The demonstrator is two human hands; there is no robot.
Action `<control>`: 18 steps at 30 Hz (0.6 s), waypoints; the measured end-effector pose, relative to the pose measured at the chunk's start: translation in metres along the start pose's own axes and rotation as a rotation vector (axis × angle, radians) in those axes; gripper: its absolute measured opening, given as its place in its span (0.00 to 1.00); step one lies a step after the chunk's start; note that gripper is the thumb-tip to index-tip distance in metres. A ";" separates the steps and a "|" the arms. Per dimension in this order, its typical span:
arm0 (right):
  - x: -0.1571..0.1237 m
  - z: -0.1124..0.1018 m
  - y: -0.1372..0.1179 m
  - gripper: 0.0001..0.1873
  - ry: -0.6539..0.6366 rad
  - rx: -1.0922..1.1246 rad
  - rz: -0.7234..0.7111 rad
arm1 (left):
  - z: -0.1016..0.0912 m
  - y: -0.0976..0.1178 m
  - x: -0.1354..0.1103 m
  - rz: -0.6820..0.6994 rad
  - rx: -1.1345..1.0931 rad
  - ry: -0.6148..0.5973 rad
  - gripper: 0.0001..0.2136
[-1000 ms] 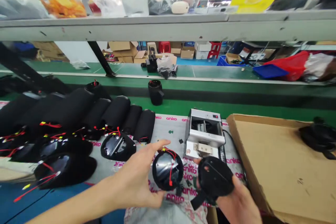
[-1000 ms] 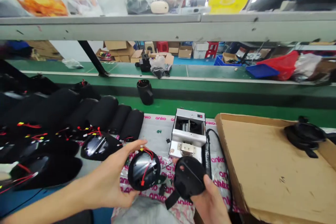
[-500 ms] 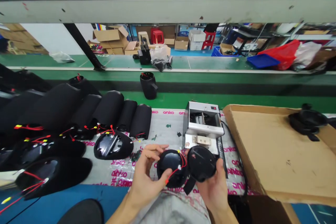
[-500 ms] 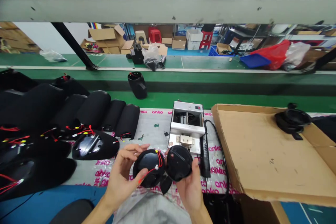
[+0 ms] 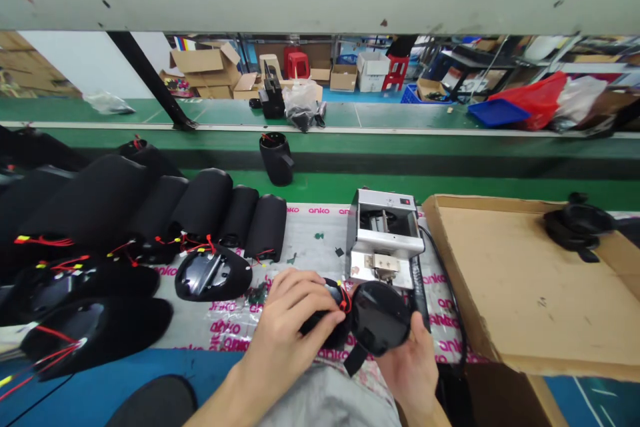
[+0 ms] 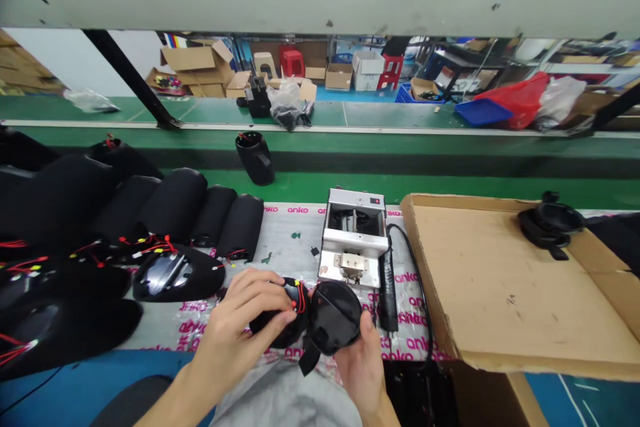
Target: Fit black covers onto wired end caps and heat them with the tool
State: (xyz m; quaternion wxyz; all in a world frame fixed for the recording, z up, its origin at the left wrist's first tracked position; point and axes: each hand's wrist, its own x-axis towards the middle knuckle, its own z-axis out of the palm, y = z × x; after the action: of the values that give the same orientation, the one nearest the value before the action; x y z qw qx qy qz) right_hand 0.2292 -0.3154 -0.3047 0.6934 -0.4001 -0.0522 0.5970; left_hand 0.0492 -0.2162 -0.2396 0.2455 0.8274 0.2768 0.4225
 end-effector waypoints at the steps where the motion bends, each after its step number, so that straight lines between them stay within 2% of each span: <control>1: -0.001 -0.002 0.001 0.29 -0.004 -0.001 0.007 | 0.005 0.003 0.001 -0.023 0.031 0.023 0.07; 6: -0.005 -0.010 0.012 0.32 -0.025 -0.011 0.031 | 0.018 0.017 0.003 -0.100 0.137 0.060 0.09; 10: -0.011 -0.006 0.012 0.36 0.001 -0.026 0.031 | 0.018 0.018 0.004 -0.117 0.049 0.025 0.10; 15: -0.013 0.008 0.004 0.45 0.002 -0.064 -0.006 | 0.016 0.014 0.003 -0.032 -0.043 0.052 0.11; 18: -0.013 0.018 -0.002 0.42 -0.042 -0.101 -0.077 | 0.014 0.012 0.003 0.046 -0.076 0.010 0.09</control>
State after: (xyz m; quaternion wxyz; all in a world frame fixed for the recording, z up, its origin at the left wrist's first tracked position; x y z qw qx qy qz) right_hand 0.2173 -0.3181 -0.2864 0.6934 -0.4198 -0.1123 0.5747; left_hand 0.0657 -0.2253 -0.2374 0.2653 0.8215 0.2426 0.4425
